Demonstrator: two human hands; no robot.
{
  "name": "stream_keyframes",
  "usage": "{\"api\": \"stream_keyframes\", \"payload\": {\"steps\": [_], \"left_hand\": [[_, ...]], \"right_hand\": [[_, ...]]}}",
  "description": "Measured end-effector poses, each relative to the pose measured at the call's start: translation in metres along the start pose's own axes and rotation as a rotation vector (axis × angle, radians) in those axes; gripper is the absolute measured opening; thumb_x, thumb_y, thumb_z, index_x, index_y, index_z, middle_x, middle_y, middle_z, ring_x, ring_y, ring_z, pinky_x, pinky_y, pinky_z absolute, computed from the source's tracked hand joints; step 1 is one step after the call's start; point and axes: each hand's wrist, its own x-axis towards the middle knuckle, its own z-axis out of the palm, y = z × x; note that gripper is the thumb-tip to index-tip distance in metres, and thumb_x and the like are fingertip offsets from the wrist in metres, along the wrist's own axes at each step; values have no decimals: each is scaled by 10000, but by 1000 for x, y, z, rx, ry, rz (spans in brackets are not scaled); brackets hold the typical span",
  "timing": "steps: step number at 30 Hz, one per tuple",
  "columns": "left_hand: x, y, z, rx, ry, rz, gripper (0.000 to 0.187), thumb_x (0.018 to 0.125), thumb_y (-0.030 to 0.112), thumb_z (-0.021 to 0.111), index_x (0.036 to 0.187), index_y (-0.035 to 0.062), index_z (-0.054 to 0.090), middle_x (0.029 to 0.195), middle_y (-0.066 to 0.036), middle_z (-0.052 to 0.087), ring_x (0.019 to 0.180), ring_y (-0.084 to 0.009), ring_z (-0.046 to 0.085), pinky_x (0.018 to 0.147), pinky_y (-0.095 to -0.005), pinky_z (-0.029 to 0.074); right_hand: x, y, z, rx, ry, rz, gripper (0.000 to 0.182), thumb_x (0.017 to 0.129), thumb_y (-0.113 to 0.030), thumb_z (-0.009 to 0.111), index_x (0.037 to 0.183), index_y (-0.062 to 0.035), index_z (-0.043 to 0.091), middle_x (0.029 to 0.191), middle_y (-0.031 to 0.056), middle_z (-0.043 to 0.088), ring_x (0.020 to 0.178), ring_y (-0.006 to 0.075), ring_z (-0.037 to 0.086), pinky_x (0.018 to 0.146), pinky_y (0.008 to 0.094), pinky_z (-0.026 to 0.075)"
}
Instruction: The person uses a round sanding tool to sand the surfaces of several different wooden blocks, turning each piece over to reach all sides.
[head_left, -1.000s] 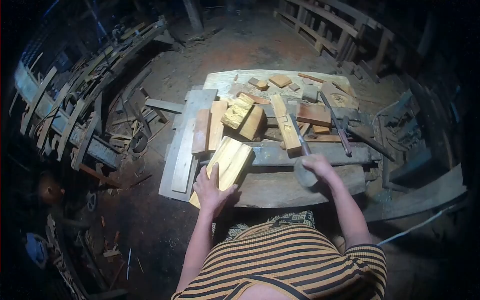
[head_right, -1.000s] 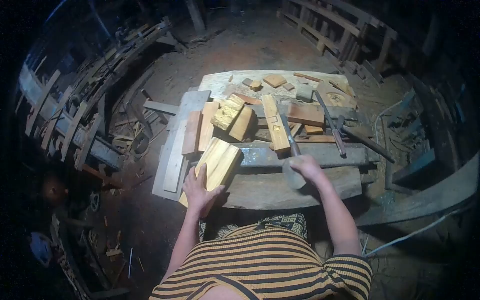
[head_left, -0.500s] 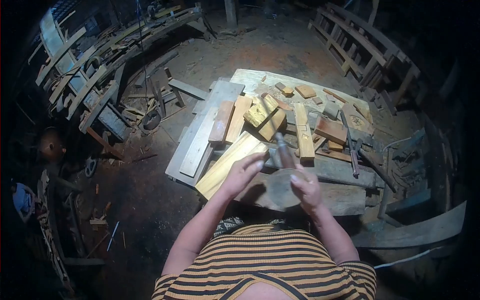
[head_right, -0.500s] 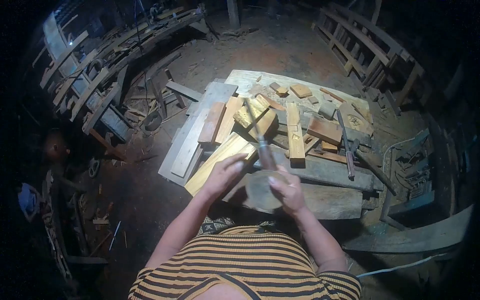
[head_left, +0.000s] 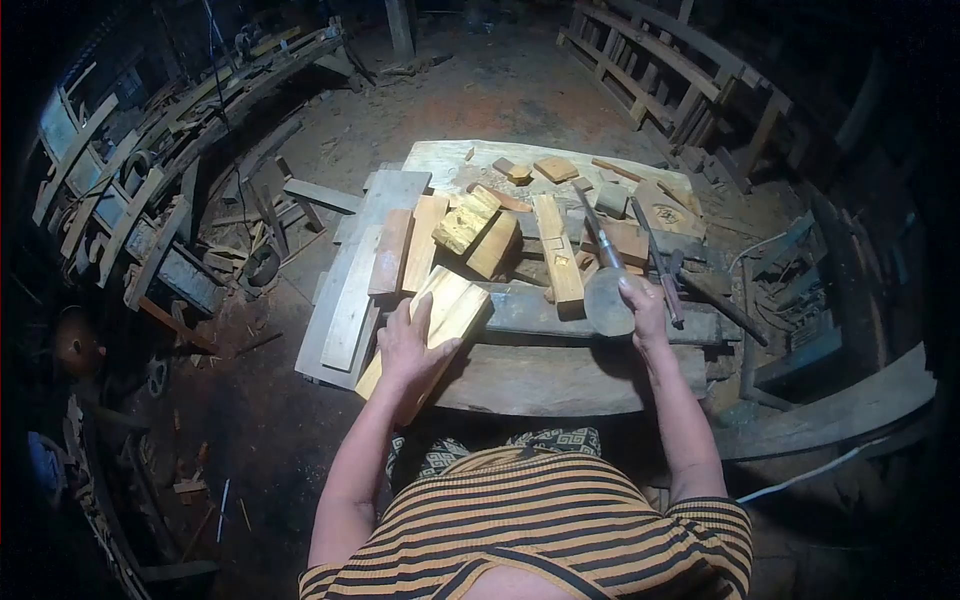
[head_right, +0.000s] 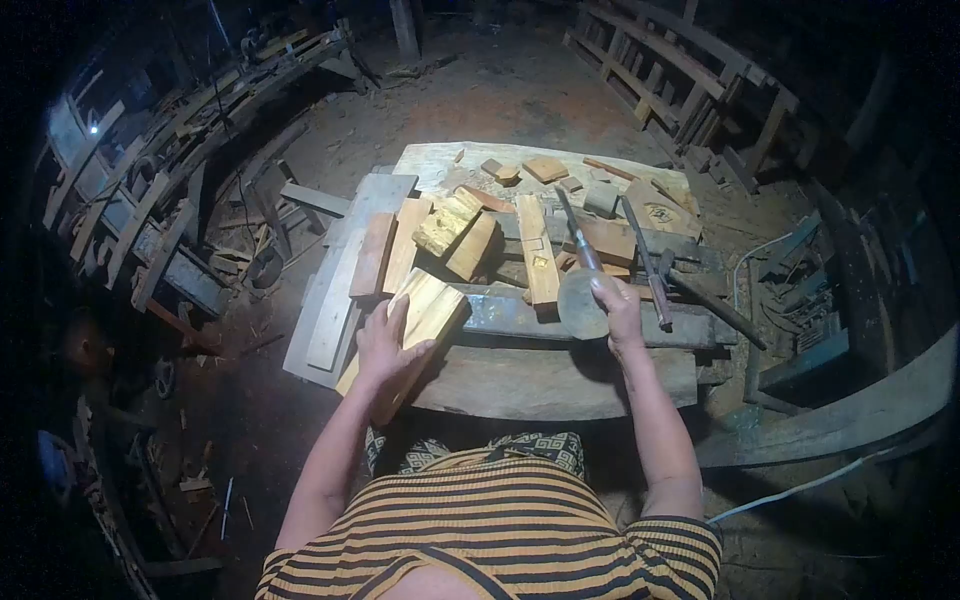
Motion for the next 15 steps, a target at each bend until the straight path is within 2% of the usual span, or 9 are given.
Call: {"api": "stream_keyframes", "payload": {"steps": [7,9,12,13,15], "left_hand": [[-1,0,3,44,48,-39,847,690,579,660,1373,156,389,1322,-171,374,1181,-340,398,906,-467,329],[-1,-1,4,46,50,-24,844,693,584,654,1371,156,391,1320,-174,377,1172,-340,404,900,-463,333],[0,1,5,45,44,-25,845,691,581,660,1371,157,392,1327,-180,375,1182,-337,404,915,-458,331],[-1,1,6,53,55,-33,843,689,575,665,1369,157,396,1331,-181,373,1191,-339,399,927,-461,325],[0,3,6,60,63,-31,841,687,570,671,1367,157,399,1336,-183,371,1200,-341,395,940,-464,319]], "right_hand": [[19,50,-14,-50,-30,125,286,821,-150,609,1042,31,628,907,52,649,822,132,600,765,269,457],[23,57,-21,-55,-47,182,331,819,-147,616,1097,34,609,967,68,646,871,140,600,807,272,454],[19,49,-28,-48,-54,119,422,842,-136,598,1222,34,530,1085,90,624,958,160,597,891,273,436],[16,44,-32,-46,-44,122,422,842,-136,598,1222,34,530,1085,90,624,958,160,597,891,273,436],[12,38,-41,212,-44,102,391,864,-155,585,1206,29,539,1090,97,628,966,176,607,880,290,454]]}}
